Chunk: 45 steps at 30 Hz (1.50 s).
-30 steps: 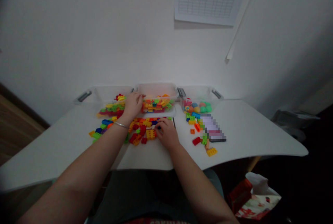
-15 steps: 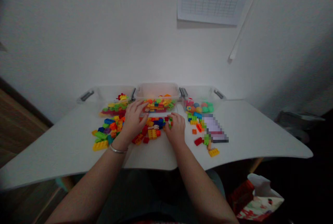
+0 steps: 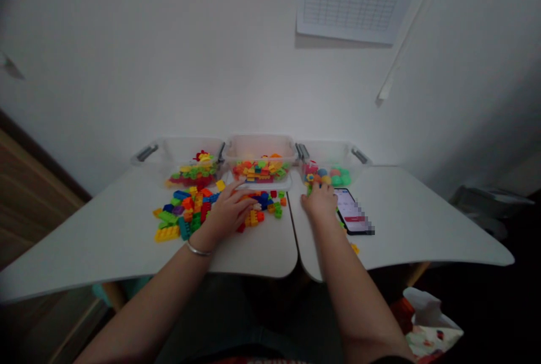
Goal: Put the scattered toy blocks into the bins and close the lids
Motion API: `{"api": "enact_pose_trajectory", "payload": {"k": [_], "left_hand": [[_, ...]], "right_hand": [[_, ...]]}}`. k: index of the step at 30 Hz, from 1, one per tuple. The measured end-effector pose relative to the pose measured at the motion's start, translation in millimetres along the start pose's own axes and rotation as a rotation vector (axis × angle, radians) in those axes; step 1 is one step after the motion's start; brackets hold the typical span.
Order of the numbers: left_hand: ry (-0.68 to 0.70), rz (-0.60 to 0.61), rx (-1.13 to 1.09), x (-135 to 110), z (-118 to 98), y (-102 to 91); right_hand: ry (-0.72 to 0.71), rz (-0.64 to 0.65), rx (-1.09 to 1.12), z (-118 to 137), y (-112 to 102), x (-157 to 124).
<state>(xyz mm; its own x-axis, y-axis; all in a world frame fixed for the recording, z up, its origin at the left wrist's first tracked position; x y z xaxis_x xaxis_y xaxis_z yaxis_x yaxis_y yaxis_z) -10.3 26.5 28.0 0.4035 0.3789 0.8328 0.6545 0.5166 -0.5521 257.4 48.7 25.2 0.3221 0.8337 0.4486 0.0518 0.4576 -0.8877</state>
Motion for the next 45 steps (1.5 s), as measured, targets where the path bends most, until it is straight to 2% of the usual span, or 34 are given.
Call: {"api": "enact_pose_trajectory", "payload": {"k": [9, 19, 26, 31, 35, 41, 45], "left_hand": [[-0.024, -0.024, -0.05, -4.3, 3.2, 1.2], [-0.053, -0.022, -0.083, -3.2, 5.8, -0.7], [-0.056, -0.042, -0.081, -2.3, 6.3, -0.4], [-0.062, -0.045, -0.083, -1.8, 6.3, -0.7], [-0.083, -0.047, -0.081, -2.4, 6.7, -1.2], [-0.117, -0.073, -0.059, -2.4, 6.5, -1.8], [-0.134, -0.071, -0.039, -2.4, 6.5, -1.3]], "right_hand": [[-0.165, -0.021, -0.02, 15.2, 17.1, -7.3], [-0.255, -0.034, 0.047, 22.7, 18.6, -6.5], [-0.262, -0.073, 0.176, 24.7, 24.0, -3.8], [-0.19, -0.136, 0.317, 29.5, 23.7, 4.0], [-0.198, -0.178, 0.454, 46.6, 14.7, 2.9], [-0.348, -0.204, 0.694, 90.0, 1.8, -23.4], [-0.431, -0.18, 0.684, 106.7, 0.7, -43.7]]}}
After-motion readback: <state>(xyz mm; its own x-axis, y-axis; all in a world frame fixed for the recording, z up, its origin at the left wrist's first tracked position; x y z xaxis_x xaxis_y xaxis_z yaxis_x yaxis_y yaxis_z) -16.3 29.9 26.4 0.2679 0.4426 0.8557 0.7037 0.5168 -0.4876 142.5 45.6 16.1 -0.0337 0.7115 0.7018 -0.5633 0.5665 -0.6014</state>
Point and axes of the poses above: each hand's wrist, its own x-axis towards the middle knuckle, its own y-axis out of the palm, z = x × y, the point moved 2 cm from there along x, towards the middle knuckle, and after that the axes turned 15 degrees about -z, right-handed, at the moved point
